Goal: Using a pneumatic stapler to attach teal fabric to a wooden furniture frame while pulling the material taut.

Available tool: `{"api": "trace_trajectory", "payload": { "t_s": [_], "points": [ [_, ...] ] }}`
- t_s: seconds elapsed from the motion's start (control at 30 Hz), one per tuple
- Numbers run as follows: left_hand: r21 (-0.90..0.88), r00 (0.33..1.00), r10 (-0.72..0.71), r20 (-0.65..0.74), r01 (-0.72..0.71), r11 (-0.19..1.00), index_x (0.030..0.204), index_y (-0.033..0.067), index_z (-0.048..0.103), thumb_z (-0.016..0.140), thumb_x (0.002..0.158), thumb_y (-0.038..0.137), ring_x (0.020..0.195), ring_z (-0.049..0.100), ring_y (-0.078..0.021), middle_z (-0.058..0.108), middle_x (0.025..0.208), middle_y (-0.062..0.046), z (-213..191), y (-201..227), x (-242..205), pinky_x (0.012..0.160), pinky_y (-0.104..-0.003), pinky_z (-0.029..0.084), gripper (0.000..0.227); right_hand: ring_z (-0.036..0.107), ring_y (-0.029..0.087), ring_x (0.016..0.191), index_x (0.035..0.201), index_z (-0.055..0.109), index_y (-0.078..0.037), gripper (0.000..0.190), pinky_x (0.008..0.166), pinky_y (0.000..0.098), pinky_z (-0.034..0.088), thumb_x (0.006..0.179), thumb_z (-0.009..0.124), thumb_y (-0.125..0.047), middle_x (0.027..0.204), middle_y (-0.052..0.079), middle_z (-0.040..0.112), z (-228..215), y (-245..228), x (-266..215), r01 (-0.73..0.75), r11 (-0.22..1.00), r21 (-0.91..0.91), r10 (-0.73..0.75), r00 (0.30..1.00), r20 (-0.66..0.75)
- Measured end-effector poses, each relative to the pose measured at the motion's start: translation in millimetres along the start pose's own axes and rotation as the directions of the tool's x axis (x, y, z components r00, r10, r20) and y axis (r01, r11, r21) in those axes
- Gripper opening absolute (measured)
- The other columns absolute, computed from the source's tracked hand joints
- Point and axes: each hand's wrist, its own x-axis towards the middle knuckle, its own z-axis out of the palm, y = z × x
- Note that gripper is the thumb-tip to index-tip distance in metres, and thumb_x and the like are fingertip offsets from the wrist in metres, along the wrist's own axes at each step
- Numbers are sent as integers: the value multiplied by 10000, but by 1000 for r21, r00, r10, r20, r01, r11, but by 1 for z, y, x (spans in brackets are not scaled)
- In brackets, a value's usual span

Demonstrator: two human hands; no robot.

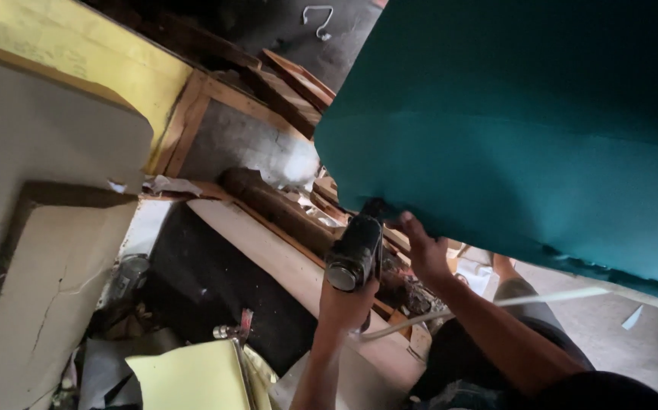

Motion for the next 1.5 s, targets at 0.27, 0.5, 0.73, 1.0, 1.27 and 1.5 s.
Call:
{"api": "trace_trajectory", "payload": {
  "t_s": [0.27,0.5,0.73,1.0,1.27,1.5],
  "points": [
    [-240,961,254,104,-224,945,857,117,662,725,832,119,546,587,-127,607,635,-17,15,-14,-12,545,-354,529,68,577,337,1408,1427,576,-30,863,1218,514,435,816,630,-637,1475,150,624,-14,3,-1,34,981,-190,-23,998,59],
    [-126,976,177,124,-162,979,1278,125,582,731,789,161,1004,726,-220,726,1056,-77,20,-14,-15,880,-377,621,512,579,319,1370,1490,473,-30,806,1198,479,465,867,703,-487,1469,146,585,-23,17,15,146,988,-46,-139,980,143],
    [-67,991,128,47,-125,990,1155,136,690,730,750,218,1007,759,-240,777,1023,-59,22,-3,-13,883,-422,612,415,594,267,1329,1435,551,-16,625,1176,449,477,954,682,-393,1415,111,630,-33,27,21,256,966,-24,-246,949,199],
    [-142,984,178,23,-173,975,903,80,732,761,794,235,726,745,-279,732,746,-126,34,10,-16,671,-445,569,192,605,315,1262,1462,444,-20,714,1161,572,466,877,790,-241,1349,139,587,-59,10,10,287,899,332,-282,957,-65],
    [-146,935,334,122,-316,937,1235,158,632,723,871,210,987,748,-206,754,1072,-62,31,-1,-15,842,-368,644,379,664,324,1197,1327,536,-43,729,1111,492,525,818,771,-508,1254,147,669,-25,-24,11,312,945,-99,-315,949,-14],
    [-215,947,290,135,-258,942,1110,110,667,725,873,175,780,757,-175,762,898,-56,26,3,-6,717,-376,665,252,632,278,1300,1142,713,-145,487,1234,465,400,915,649,-572,1261,63,715,-25,-27,25,347,889,-299,-339,937,79]
  ]
}}
